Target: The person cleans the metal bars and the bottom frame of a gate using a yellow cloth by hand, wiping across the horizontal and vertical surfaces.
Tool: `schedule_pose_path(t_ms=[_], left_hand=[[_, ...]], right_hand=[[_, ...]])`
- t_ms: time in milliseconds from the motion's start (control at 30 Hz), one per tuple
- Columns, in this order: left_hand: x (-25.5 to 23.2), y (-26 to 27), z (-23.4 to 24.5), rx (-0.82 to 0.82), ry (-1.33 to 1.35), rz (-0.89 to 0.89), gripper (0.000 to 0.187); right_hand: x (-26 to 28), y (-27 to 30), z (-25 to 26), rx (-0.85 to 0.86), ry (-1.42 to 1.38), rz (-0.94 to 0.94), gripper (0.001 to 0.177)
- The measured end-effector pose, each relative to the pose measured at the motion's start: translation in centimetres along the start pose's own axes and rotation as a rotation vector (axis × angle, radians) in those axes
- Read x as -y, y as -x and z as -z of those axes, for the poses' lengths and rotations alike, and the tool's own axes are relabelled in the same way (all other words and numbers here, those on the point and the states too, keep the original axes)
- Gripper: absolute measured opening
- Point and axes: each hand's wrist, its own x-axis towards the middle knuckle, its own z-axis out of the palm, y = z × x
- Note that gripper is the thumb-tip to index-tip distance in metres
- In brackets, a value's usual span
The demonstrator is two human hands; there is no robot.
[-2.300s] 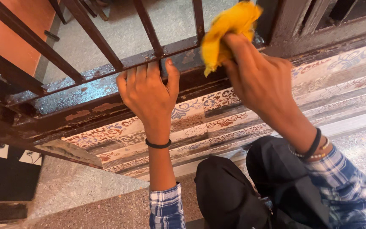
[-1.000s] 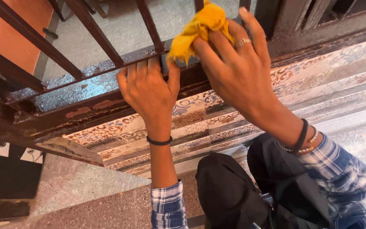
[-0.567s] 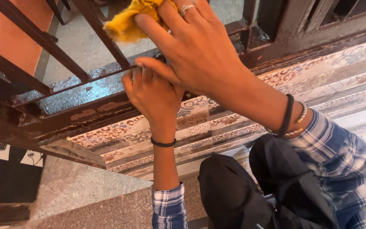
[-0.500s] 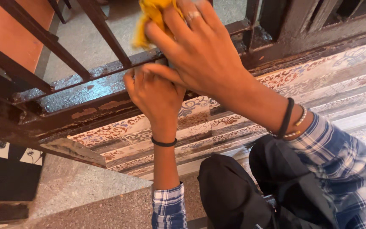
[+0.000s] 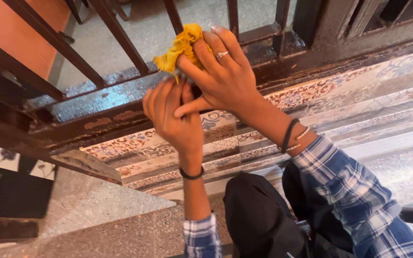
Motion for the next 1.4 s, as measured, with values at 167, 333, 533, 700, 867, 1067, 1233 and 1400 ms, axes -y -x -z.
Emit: schedule_pose_path(t_ms=[167,333,533,700,867,1067,1233,1400], left_hand=[[-2.5,0.0,0.9,-0.266,0.412,0.257,0.017],[-4.7,-4.7,2.4,0.074,0.222,0.294,0.041],[-2.9,-9.1,1.3,0.058,0.116,0.093,0.013],[2.0,-11.1,2.2,-0.278,-0.096,0.006,0.017],[3.2,-10.0,-2.2,-0.169,0.005,0.053,0.021],[2.9,-9.0,-3.0,-0.104,0.114,0.050,0.023],[2.8,-8.5,-1.4,-0.025,0.213,0.037,0.020],[4.2,-5.6,1.3,-0.133,0.083,-0.071,0.022]], right_hand=[[0.1,1.0,-1.2,0.004,0.045,-0.028,0.058],[0.1,1.1,-0.7,0.003,0.053,-0.039,0.041],[-0.1,1.2,-0.2,-0.003,-0.032,-0.053,0.050],[-1.0,2.4,-1.2,-0.159,-0.088,0.004,0.059],[-0.6,2.2,-1.7,-0.064,0.025,-0.020,0.061],[-0.5,1.3,-1.4,-0.027,-0.008,-0.042,0.050],[-0.3,1.4,-1.2,-0.057,-0.023,-0.042,0.042],[0.0,1.4,-0.6,-0.024,-0.028,-0.061,0.041]])
